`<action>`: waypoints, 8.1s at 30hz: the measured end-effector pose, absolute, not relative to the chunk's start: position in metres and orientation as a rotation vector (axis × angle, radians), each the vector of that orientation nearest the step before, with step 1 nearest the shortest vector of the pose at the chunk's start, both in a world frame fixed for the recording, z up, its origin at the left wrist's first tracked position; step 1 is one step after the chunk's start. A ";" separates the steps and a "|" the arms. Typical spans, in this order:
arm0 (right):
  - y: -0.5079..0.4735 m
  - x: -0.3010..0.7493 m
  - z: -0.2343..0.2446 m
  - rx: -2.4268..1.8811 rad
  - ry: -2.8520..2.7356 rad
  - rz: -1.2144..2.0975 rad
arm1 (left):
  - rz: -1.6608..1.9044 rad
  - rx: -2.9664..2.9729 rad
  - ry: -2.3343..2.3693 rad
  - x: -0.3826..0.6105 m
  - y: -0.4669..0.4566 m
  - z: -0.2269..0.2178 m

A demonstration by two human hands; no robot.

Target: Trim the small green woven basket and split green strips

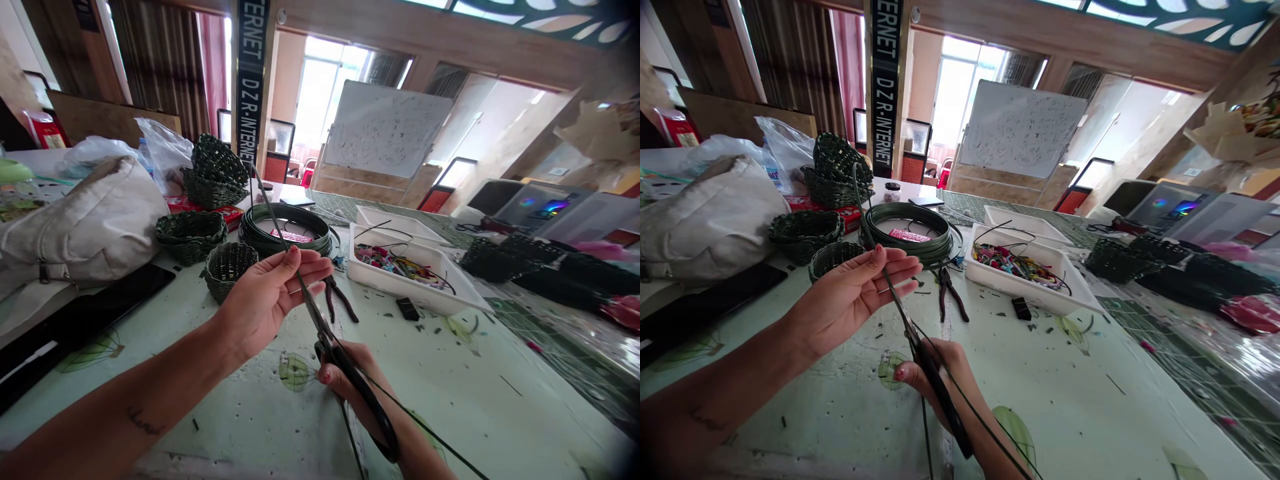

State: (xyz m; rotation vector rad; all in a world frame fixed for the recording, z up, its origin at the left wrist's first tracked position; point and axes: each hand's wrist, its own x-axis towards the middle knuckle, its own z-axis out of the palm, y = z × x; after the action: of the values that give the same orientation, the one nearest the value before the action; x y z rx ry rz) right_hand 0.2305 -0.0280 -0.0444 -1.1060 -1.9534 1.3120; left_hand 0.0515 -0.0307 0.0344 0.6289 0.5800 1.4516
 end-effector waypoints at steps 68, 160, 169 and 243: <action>-0.029 0.237 -0.030 -1.111 -2.019 1.359 | 1.299 0.716 0.848 0.053 -0.026 0.029; -0.029 0.227 -0.051 -1.137 -1.911 1.265 | 1.362 0.677 0.726 0.047 -0.031 0.034; -0.029 0.228 -0.053 -1.111 -1.907 1.252 | 1.362 0.683 0.699 0.052 -0.033 0.031; -0.031 0.227 -0.055 -1.153 -1.897 1.297 | 1.417 0.672 0.655 0.039 -0.031 0.039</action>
State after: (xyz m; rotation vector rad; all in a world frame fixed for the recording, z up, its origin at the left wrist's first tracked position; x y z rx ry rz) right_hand 0.2271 -0.0310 -0.0552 -1.1535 -1.8972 1.2972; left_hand 0.0392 -0.0305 0.0390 0.6724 0.6545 1.4170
